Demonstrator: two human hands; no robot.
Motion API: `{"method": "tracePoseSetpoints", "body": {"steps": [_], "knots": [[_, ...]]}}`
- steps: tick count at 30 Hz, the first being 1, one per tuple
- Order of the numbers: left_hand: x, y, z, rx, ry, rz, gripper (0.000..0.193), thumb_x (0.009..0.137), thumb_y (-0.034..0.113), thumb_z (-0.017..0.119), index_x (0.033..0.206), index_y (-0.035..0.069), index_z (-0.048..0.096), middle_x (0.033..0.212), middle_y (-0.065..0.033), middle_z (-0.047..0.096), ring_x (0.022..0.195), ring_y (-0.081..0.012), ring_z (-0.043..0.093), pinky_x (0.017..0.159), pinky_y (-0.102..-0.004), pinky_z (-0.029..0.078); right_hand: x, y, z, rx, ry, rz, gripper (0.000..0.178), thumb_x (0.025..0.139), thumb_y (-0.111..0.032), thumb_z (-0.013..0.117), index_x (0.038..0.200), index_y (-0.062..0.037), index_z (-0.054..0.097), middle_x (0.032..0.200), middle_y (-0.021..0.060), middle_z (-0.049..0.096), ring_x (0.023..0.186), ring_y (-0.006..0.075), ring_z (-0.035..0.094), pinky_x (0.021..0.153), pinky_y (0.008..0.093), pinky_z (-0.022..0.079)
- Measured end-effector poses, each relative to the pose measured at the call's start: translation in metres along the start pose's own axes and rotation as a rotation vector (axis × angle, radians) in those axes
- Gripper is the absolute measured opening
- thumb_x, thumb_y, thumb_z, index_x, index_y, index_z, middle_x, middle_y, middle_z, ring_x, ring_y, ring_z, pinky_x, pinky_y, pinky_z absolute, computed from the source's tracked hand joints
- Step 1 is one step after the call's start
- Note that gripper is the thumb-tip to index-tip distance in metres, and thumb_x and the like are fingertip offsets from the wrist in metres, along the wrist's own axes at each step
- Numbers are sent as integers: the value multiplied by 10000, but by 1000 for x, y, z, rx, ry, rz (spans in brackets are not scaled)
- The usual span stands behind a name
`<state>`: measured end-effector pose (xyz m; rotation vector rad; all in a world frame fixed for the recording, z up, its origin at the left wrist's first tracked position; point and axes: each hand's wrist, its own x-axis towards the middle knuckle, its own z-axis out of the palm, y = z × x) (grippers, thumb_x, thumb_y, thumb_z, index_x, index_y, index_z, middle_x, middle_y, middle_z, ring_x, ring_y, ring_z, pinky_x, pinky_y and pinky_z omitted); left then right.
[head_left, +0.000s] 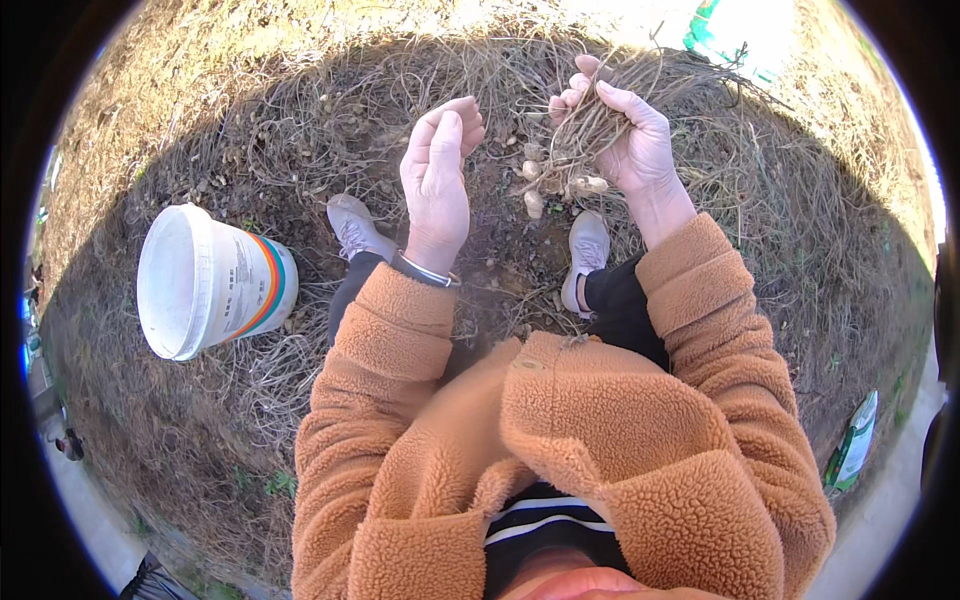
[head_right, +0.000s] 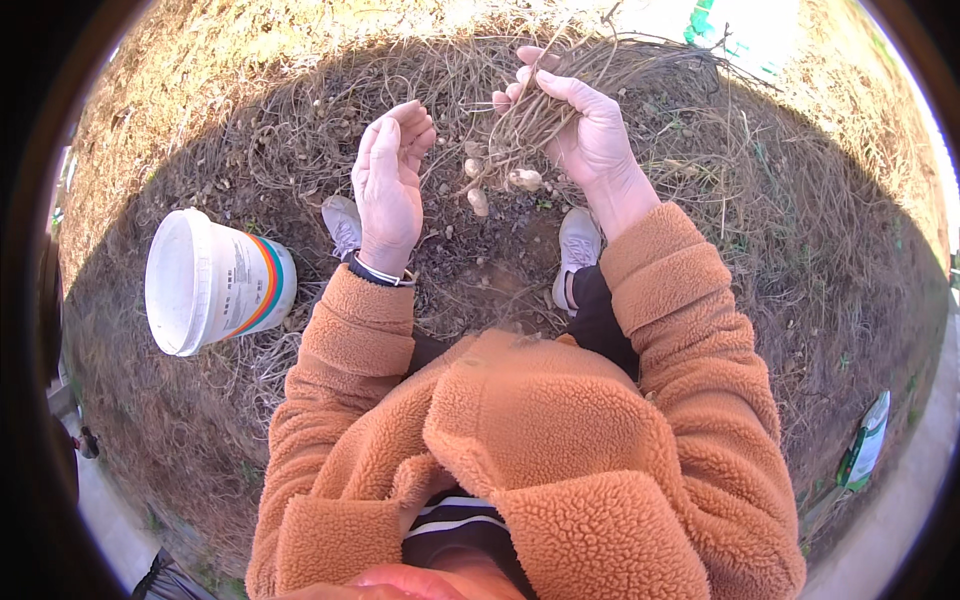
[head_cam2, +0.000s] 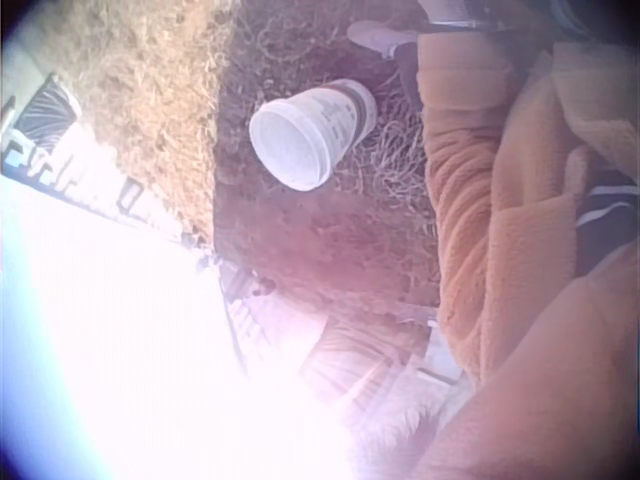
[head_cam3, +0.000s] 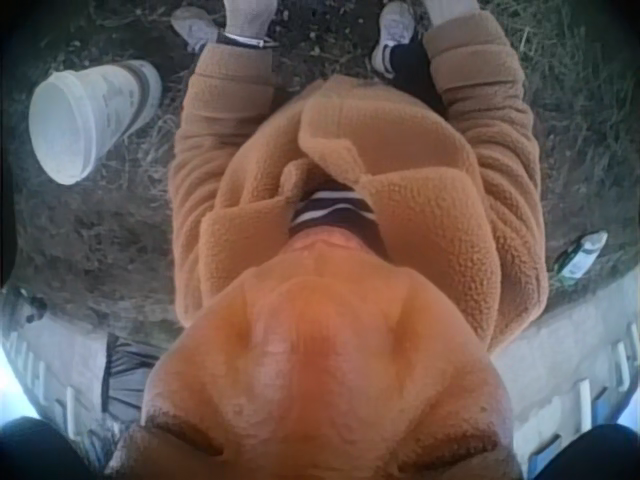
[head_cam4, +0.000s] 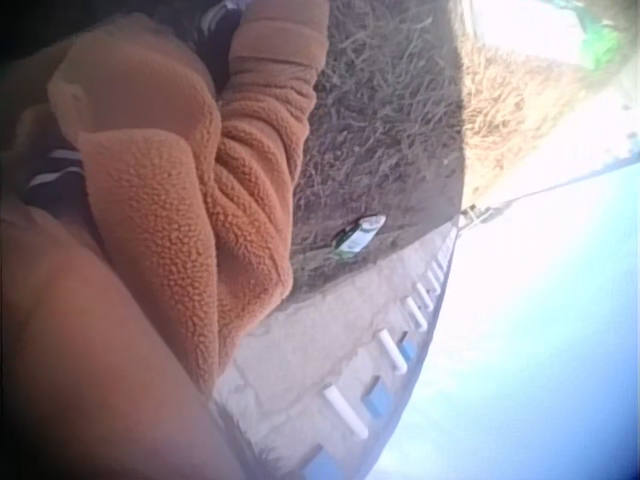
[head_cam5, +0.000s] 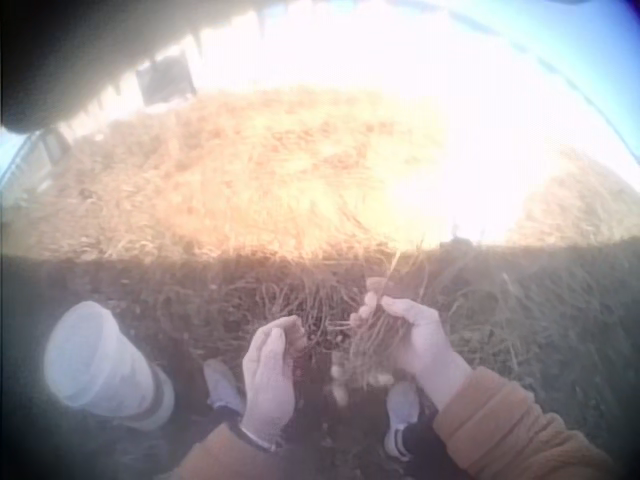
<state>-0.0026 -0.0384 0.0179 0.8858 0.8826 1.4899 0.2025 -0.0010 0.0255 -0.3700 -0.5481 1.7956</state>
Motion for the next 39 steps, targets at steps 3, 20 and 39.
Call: {"method": "tracePoseSetpoints", "body": {"steps": [3,20,39], "knots": [[10,-5,-6,-298,33,-532,386,999,303,441,1154,-27,568,1029,-99,618,1007,-199,586,940,-333,475,1,-2,1,132,-46,34,260,893,-24,470,1144,40,490,953,132,539,912,255,591,969,438,469],[-10,-25,19,-611,-278,-639,377,1019,353,391,1172,27,502,1118,-138,598,994,-247,627,885,-418,544,9,4,-5,-54,118,9,235,951,-158,426,942,41,551,908,146,609,957,318,607,941,443,483],[-7,-27,16,-662,-206,-598,359,1027,253,391,1281,8,454,1220,-119,544,1079,-200,564,919,-364,512,1,24,24,-189,35,-100,439,964,-274,516,1325,-53,398,1231,184,553,1133,266,566,1002,412,471]]}}
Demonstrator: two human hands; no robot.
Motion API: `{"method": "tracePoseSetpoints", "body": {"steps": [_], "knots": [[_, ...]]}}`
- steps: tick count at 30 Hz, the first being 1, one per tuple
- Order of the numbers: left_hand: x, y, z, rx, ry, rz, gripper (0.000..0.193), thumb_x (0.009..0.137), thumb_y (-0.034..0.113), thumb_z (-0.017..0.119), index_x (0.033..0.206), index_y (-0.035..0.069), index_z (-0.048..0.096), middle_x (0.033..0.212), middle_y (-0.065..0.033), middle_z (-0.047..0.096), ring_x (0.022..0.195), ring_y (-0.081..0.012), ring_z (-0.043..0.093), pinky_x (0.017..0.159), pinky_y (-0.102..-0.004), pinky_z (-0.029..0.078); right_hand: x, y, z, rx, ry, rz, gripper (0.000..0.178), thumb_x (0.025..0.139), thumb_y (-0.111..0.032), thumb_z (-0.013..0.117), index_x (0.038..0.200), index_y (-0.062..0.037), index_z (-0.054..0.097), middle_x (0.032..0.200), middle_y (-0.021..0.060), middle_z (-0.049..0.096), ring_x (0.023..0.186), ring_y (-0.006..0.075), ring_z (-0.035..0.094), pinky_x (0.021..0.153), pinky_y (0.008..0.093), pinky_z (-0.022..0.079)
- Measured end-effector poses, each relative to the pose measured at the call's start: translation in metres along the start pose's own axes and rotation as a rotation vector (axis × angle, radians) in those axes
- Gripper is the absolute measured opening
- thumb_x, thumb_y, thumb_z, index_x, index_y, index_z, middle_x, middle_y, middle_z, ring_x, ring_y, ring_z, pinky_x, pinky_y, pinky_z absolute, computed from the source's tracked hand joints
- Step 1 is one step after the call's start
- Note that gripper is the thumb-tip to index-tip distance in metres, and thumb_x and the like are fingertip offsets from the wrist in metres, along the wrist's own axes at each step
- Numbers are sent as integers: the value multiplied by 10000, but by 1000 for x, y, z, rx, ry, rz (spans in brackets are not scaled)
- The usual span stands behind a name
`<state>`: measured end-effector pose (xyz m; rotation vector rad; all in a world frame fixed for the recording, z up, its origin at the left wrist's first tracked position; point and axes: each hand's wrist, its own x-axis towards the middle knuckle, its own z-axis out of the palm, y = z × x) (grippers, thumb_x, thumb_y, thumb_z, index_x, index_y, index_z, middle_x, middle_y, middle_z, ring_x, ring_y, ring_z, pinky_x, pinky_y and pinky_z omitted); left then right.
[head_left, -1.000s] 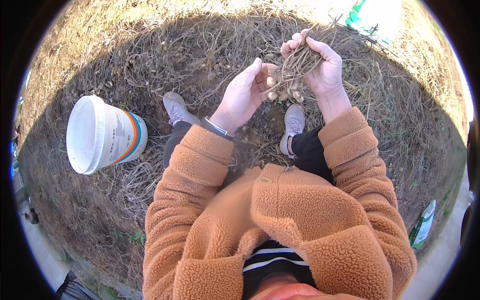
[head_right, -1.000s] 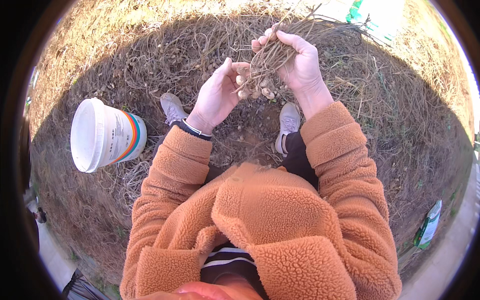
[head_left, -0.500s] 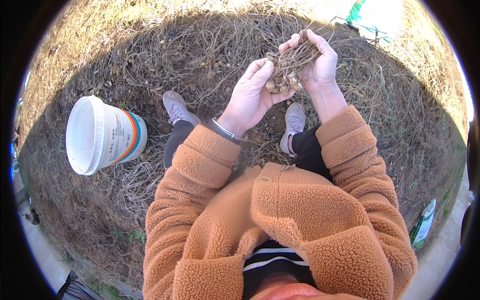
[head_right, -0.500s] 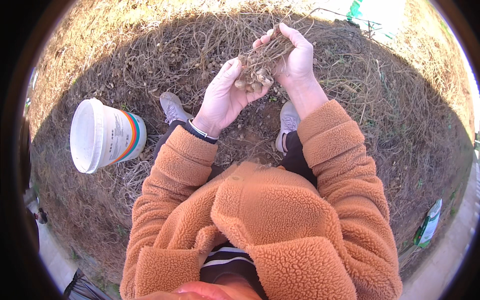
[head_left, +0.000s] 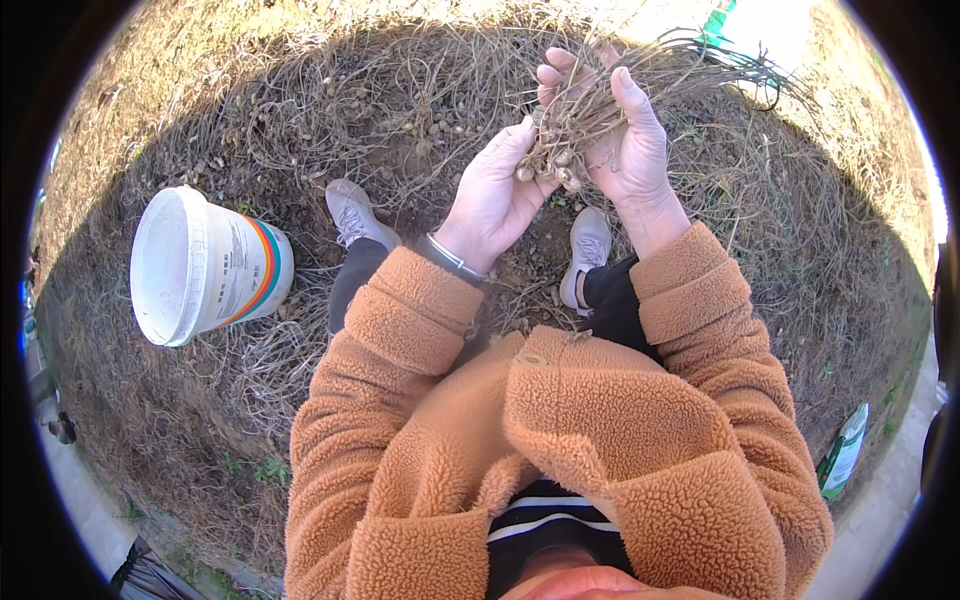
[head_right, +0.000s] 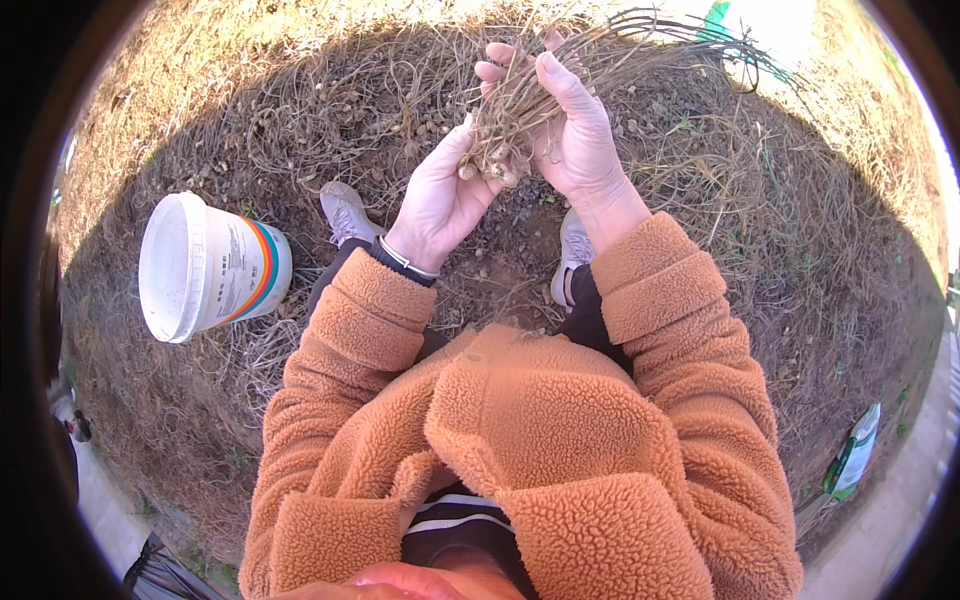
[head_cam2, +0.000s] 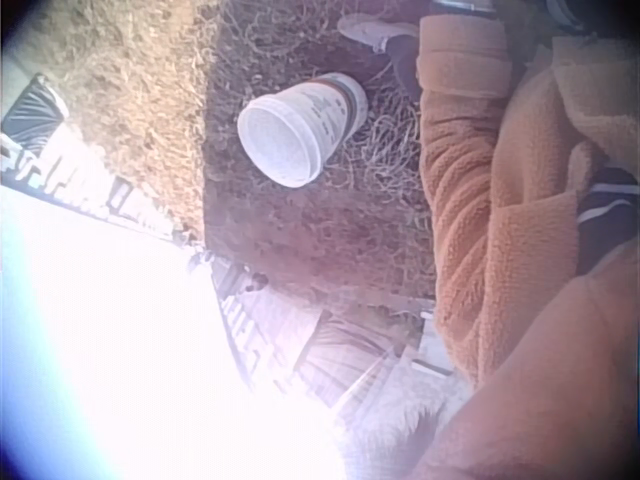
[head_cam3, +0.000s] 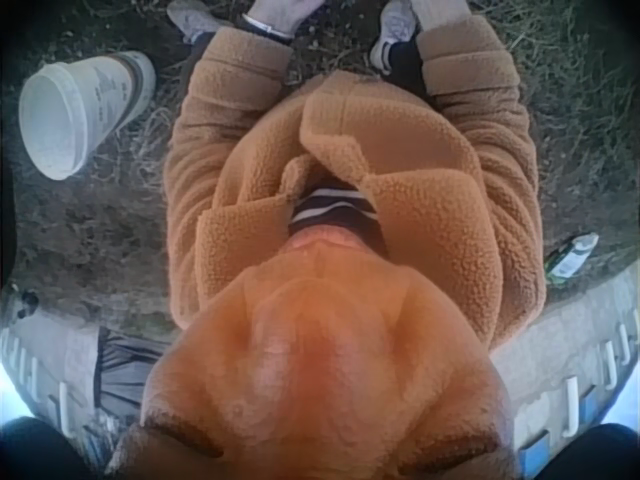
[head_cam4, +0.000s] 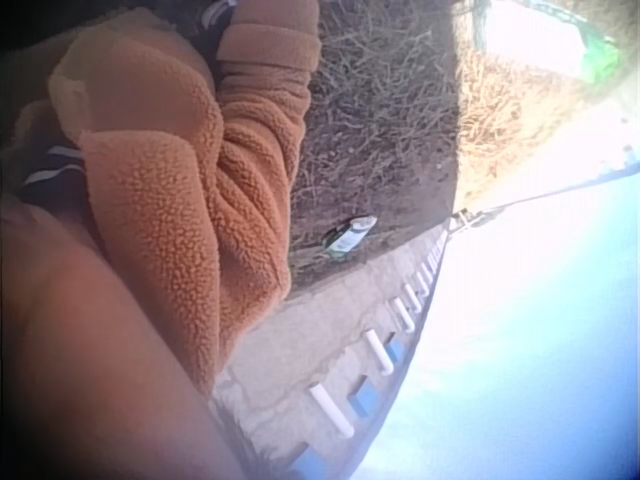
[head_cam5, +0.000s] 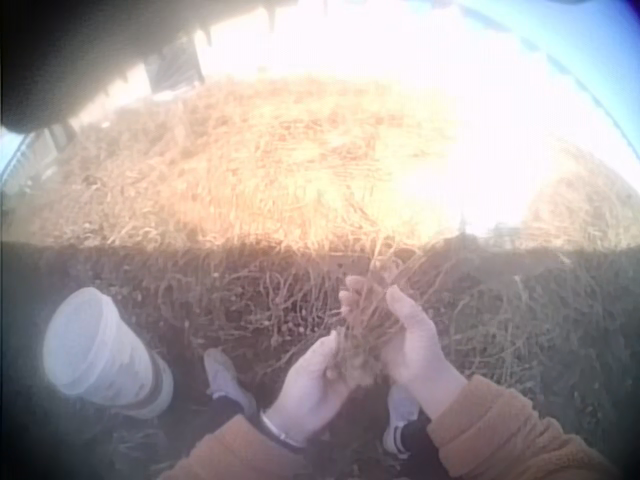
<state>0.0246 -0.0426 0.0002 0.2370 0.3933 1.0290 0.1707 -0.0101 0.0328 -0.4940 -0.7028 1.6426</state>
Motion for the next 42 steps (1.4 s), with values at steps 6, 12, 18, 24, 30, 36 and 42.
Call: {"method": "tracePoseSetpoints", "body": {"steps": [6,12,18,24,30,36,42], "knots": [[-3,-2,-2,-132,-226,-188,359,1016,263,430,1279,20,457,1233,-118,541,1075,-214,576,912,-399,525,5,-5,-12,52,39,13,232,974,-122,481,1172,-10,528,870,50,541,810,155,574,868,368,531],[-2,-8,0,-381,-154,-239,312,987,209,491,1220,1,492,1141,-138,567,1016,-231,578,828,-324,547,8,-7,-10,206,179,44,130,979,-115,473,1025,-17,543,823,66,550,793,177,585,843,371,540],[1,-13,5,-528,-61,-194,261,975,170,496,1160,-13,523,1067,-123,576,880,-182,555,701,-245,532,9,-4,-5,162,237,54,171,996,-195,451,983,-45,532,768,67,556,737,221,586,803,372,533],[10,-10,8,-421,1,-59,163,976,155,503,982,-5,534,822,-35,531,634,-85,447,461,-163,386,23,7,-15,226,373,-27,167,1008,-208,421,939,-69,483,717,48,515,650,173,518,695,365,479],[15,-13,2,-176,298,39,172,986,160,505,866,38,487,744,-14,465,582,-75,415,398,-157,328,30,5,-17,94,461,-167,186,1014,-220,397,906,-80,454,704,5,459,614,138,473,683,367,476],[15,-5,-11,-175,371,13,166,988,178,515,875,58,496,739,-5,453,583,-73,402,404,-163,321,34,-15,-26,188,516,-208,216,1010,-237,404,854,-92,438,706,2,455,625,149,484,687,387,481],[7,-12,0,8,134,-182,320,996,303,488,1014,-7,565,865,-98,618,776,-167,646,643,-247,583,32,-11,-23,-7,508,-348,228,990,-263,495,867,-72,476,727,24,525,624,175,565,647,394,548]]}}
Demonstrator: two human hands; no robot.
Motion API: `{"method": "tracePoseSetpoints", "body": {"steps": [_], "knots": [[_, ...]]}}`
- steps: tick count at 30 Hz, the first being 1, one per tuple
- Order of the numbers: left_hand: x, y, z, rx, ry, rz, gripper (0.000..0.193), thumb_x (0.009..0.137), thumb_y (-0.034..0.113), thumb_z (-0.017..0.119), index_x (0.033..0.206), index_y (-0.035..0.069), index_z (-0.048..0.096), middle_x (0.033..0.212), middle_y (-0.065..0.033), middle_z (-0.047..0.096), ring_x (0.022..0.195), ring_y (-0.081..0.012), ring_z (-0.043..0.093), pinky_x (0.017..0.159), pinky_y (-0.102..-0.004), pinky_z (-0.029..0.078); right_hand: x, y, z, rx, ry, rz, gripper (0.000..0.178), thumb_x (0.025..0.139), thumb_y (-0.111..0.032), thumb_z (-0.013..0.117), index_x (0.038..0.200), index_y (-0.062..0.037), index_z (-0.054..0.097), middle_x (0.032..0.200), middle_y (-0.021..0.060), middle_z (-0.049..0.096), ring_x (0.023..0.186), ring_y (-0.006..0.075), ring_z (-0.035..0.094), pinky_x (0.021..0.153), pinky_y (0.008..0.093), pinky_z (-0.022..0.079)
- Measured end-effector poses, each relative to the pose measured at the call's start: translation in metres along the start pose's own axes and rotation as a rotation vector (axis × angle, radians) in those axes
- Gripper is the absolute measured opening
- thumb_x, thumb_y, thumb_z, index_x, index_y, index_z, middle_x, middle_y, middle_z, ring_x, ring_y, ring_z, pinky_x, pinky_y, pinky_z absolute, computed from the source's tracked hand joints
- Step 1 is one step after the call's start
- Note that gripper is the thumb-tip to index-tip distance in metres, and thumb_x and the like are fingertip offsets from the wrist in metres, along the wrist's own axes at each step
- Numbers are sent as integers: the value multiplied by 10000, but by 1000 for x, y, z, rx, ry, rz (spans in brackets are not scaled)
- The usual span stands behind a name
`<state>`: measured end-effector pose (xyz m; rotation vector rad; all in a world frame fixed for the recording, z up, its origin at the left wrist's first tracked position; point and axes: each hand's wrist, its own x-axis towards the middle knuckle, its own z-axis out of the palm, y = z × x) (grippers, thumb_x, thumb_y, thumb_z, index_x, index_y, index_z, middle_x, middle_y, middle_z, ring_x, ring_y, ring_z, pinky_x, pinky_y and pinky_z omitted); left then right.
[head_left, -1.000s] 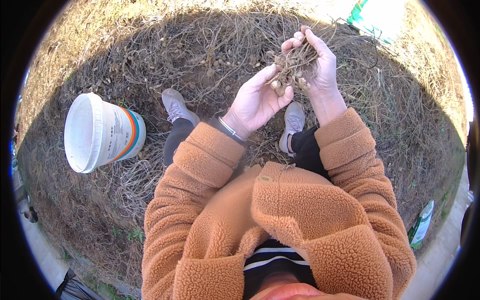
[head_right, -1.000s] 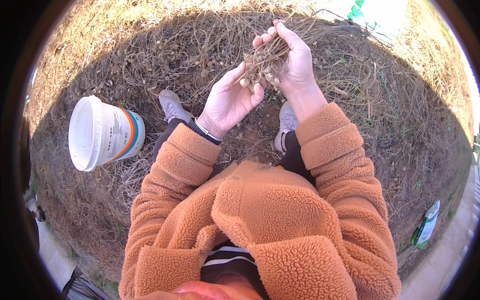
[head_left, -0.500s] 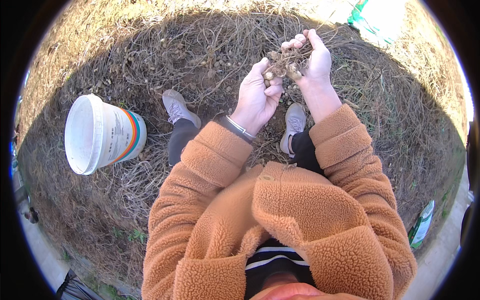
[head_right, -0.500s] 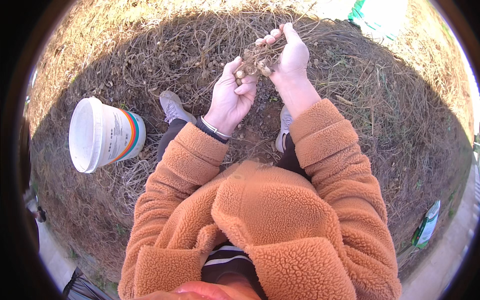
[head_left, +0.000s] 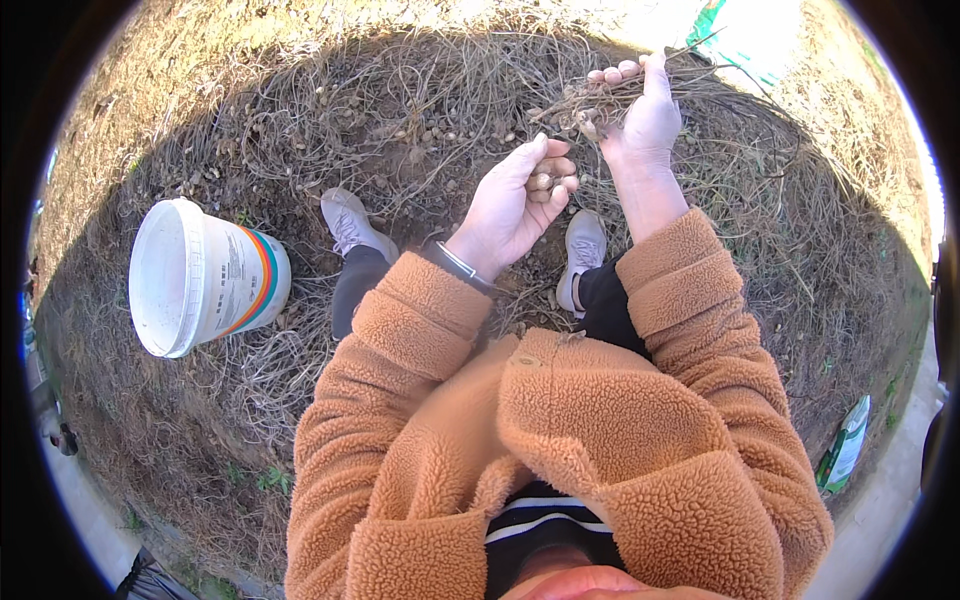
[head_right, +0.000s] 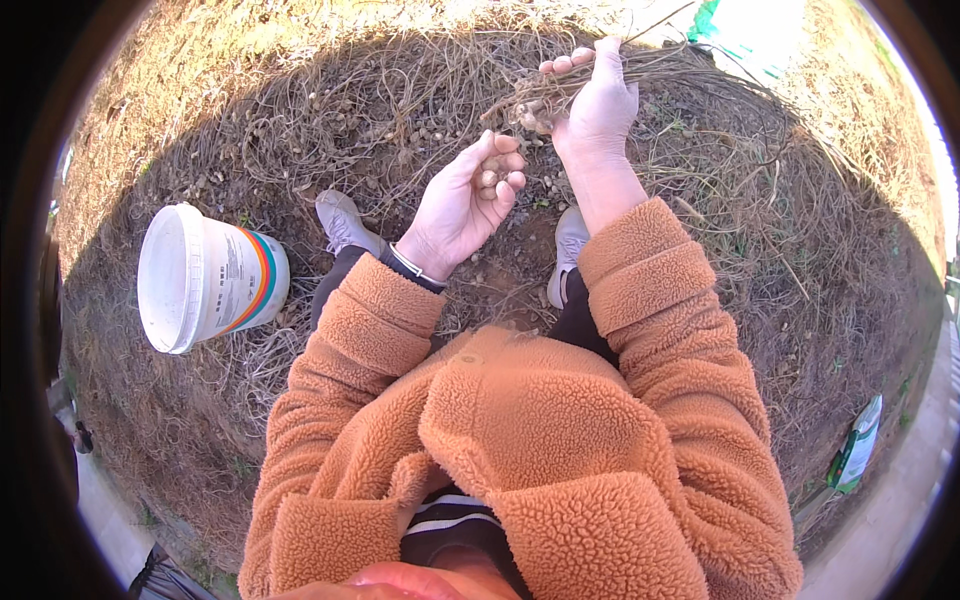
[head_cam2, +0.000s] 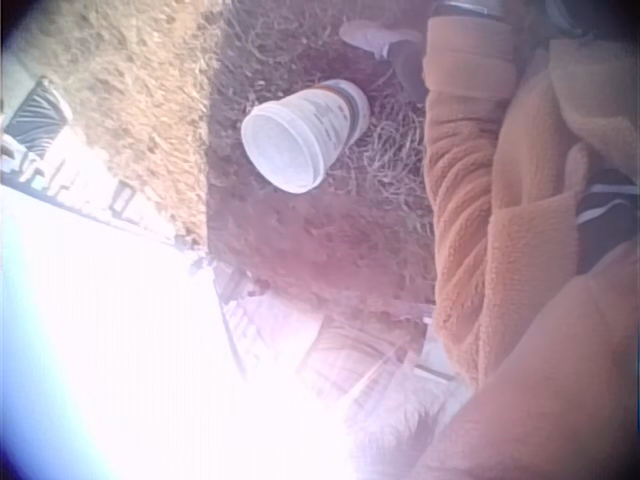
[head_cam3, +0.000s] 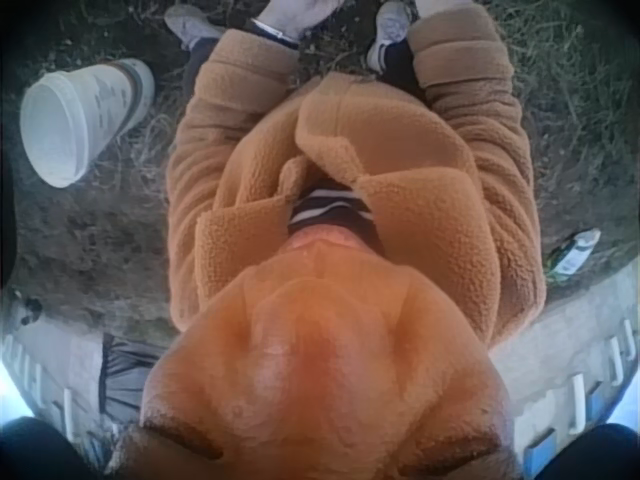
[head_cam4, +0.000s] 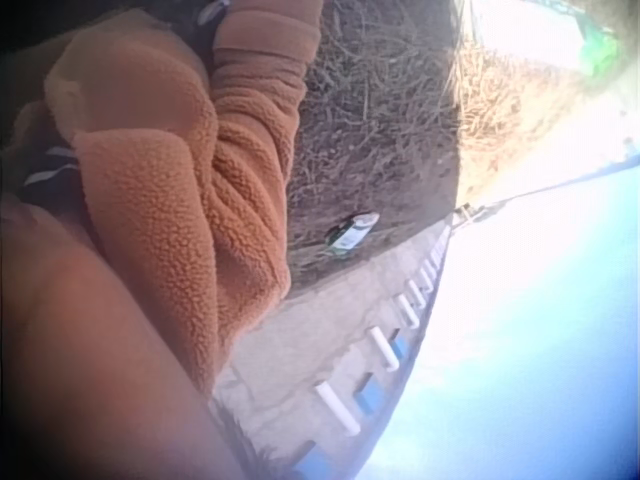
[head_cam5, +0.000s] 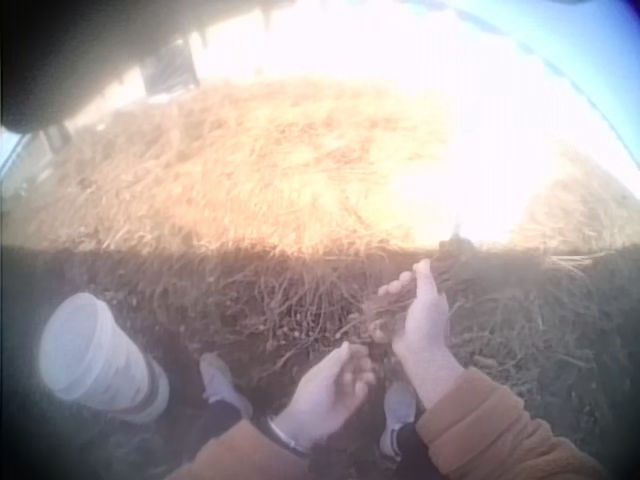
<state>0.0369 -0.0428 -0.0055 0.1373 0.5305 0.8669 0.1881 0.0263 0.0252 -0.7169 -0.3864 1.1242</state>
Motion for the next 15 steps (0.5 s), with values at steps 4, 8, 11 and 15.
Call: {"method": "tracePoseSetpoints", "body": {"steps": [4,8,11,15], "knots": [[-2,-6,12,-110,-116,17,396,974,378,508,1016,-11,568,934,-98,615,774,-158,644,683,-237,583,-10,8,6,-106,-64,-94,253,996,-268,487,855,-57,491,713,32,535,620,171,581,647,363,541],[2,-3,12,-10,-51,104,341,973,355,531,1028,21,571,914,-95,616,778,-147,625,703,-201,569,-19,15,12,-293,-169,-206,293,1001,-301,480,848,-52,499,660,48,569,624,161,611,656,304,507],[6,-1,9,-73,9,78,243,963,271,568,961,29,579,862,-69,604,728,-133,611,625,-211,560,-22,18,15,-449,-181,-280,306,1001,-301,476,828,-50,505,647,44,582,623,156,610,653,296,499],[7,2,5,-214,-101,29,240,973,246,547,1017,11,566,893,-91,597,735,-136,585,611,-194,547,-23,17,16,-392,-241,-245,231,996,-244,495,876,-47,495,756,26,526,667,152,563,690,363,535]]}}
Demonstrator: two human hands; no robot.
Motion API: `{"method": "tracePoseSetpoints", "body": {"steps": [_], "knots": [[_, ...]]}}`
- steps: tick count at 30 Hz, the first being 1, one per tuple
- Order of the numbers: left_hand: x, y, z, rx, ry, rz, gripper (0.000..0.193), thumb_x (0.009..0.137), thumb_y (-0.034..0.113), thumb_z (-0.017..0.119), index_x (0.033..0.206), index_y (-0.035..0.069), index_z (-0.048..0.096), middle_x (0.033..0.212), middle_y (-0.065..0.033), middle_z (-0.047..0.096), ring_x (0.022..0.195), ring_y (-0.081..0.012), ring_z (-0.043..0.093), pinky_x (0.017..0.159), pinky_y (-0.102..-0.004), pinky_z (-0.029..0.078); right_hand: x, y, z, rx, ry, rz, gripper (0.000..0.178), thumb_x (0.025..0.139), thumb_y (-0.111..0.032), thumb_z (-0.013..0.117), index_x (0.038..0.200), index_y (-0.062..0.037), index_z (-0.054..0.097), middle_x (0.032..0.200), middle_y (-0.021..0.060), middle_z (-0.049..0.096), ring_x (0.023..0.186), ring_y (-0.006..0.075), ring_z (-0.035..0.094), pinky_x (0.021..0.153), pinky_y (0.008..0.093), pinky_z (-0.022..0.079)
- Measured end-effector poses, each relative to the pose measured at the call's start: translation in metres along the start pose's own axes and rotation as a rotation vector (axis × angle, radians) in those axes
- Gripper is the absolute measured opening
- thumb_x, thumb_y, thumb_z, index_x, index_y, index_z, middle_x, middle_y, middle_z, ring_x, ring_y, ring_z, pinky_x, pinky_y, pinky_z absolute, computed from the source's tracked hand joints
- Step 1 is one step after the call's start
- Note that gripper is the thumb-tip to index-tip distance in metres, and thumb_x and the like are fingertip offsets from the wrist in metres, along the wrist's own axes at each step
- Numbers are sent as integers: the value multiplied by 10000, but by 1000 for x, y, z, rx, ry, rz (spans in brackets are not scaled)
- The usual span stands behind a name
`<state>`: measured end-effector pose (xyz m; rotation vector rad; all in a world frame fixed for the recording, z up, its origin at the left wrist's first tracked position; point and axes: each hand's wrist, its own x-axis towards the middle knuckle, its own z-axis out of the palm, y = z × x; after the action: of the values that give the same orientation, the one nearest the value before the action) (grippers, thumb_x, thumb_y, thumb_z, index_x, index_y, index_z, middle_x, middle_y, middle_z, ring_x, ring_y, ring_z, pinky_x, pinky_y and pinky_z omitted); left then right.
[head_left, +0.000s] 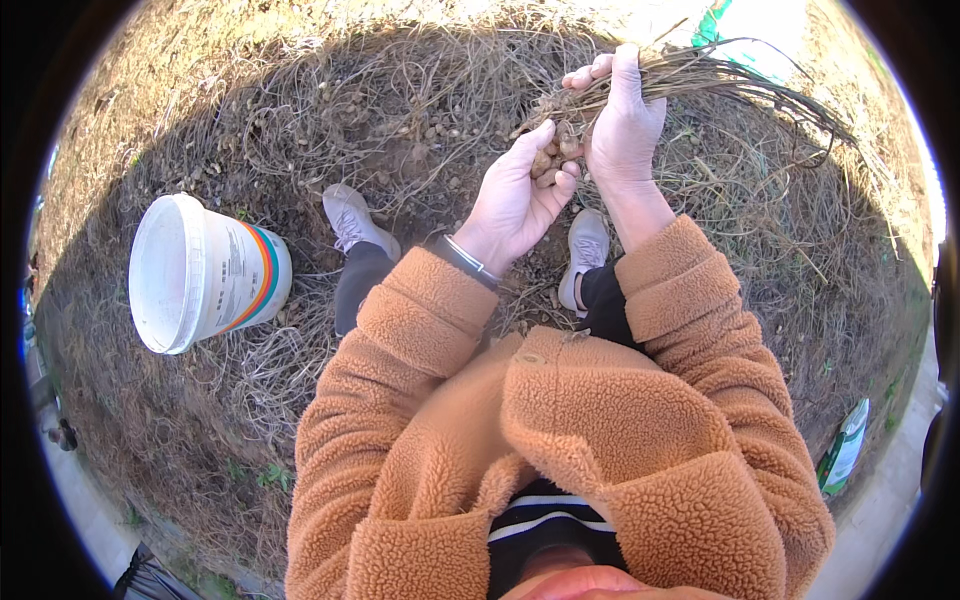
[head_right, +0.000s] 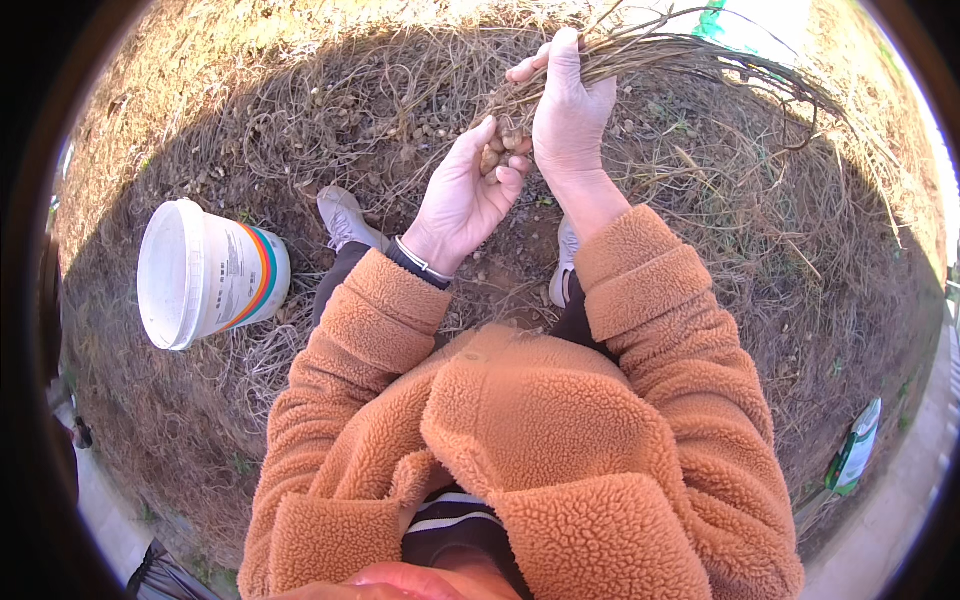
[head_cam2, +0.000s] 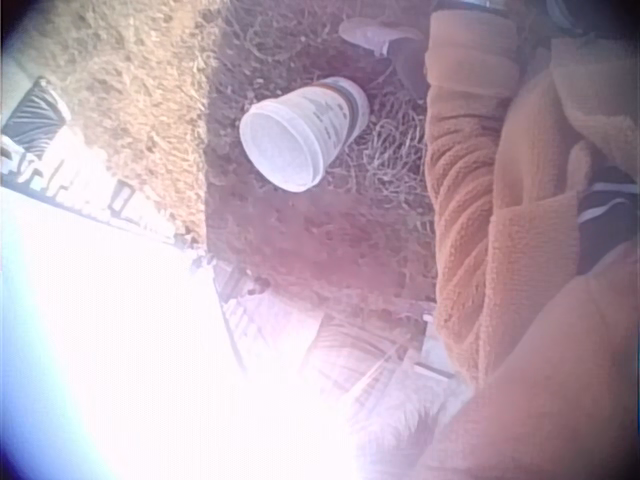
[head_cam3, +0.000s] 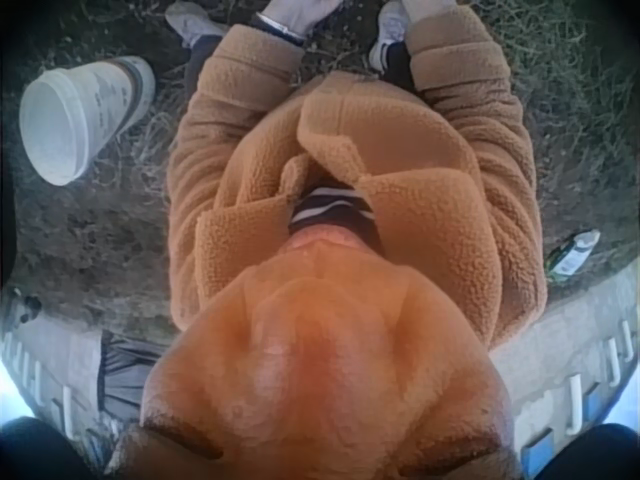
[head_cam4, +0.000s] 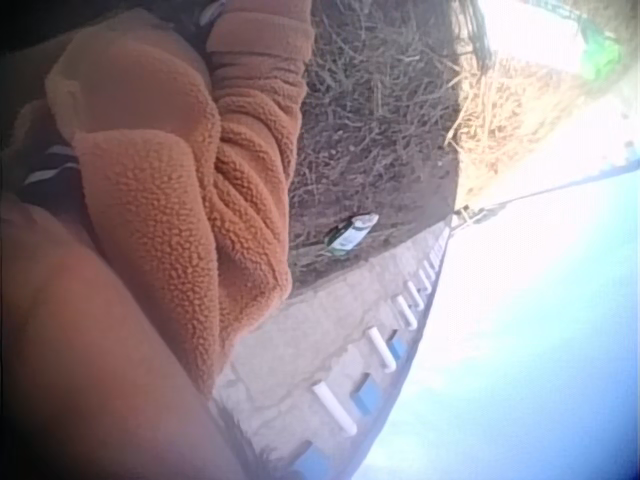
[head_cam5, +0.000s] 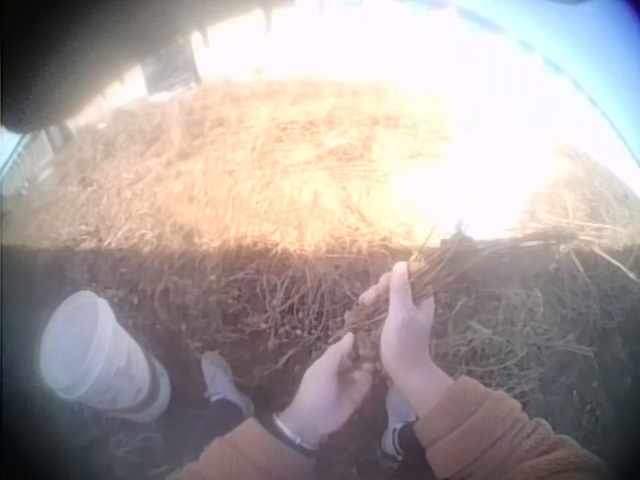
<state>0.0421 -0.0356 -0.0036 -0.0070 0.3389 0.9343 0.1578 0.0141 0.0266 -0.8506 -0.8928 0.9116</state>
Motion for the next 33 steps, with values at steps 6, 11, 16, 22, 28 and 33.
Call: {"method": "tracePoseSetpoints", "body": {"steps": [6,11,16,22,28,33], "knots": [[3,3,-1,-145,-103,-26,309,991,274,505,1086,-19,538,919,-117,565,756,-160,554,612,-178,536,-3,-2,2,43,-12,48,190,1001,-211,482,901,-50,498,777,30,528,687,157,561,708,381,534],[0,5,-1,-203,-144,-111,293,994,266,501,1094,-6,541,936,-125,583,795,-187,588,669,-217,571,-2,-4,4,29,-5,35,179,1002,-202,480,908,-51,493,780,29,528,686,155,559,707,374,536],[-6,1,7,-208,-76,-28,269,988,247,510,1099,6,553,1020,-139,624,952,-233,631,826,-318,585,-1,-1,5,-15,29,-17,317,1003,-292,481,797,-56,532,663,55,609,649,144,610,650,285,483],[-7,2,7,-231,0,36,199,978,167,526,1094,10,563,1004,-138,625,951,-226,631,838,-320,582,-2,2,8,-99,-14,-81,323,1002,-292,483,794,-51,536,675,64,619,656,150,616,657,293,487],[-8,13,3,-16,-143,-32,163,960,96,540,1069,-22,570,909,-108,621,819,-180,629,723,-244,575,5,-7,5,396,36,218,267,997,-253,477,822,-55,512,734,37,557,664,163,567,665,334,503],[-14,15,11,444,-88,0,206,944,85,571,1119,-24,582,828,-45,614,749,-118,613,638,-188,520,13,-9,-9,571,60,451,159,1018,-209,422,928,-81,451,689,2,428,625,117,447,678,321,439]]}}
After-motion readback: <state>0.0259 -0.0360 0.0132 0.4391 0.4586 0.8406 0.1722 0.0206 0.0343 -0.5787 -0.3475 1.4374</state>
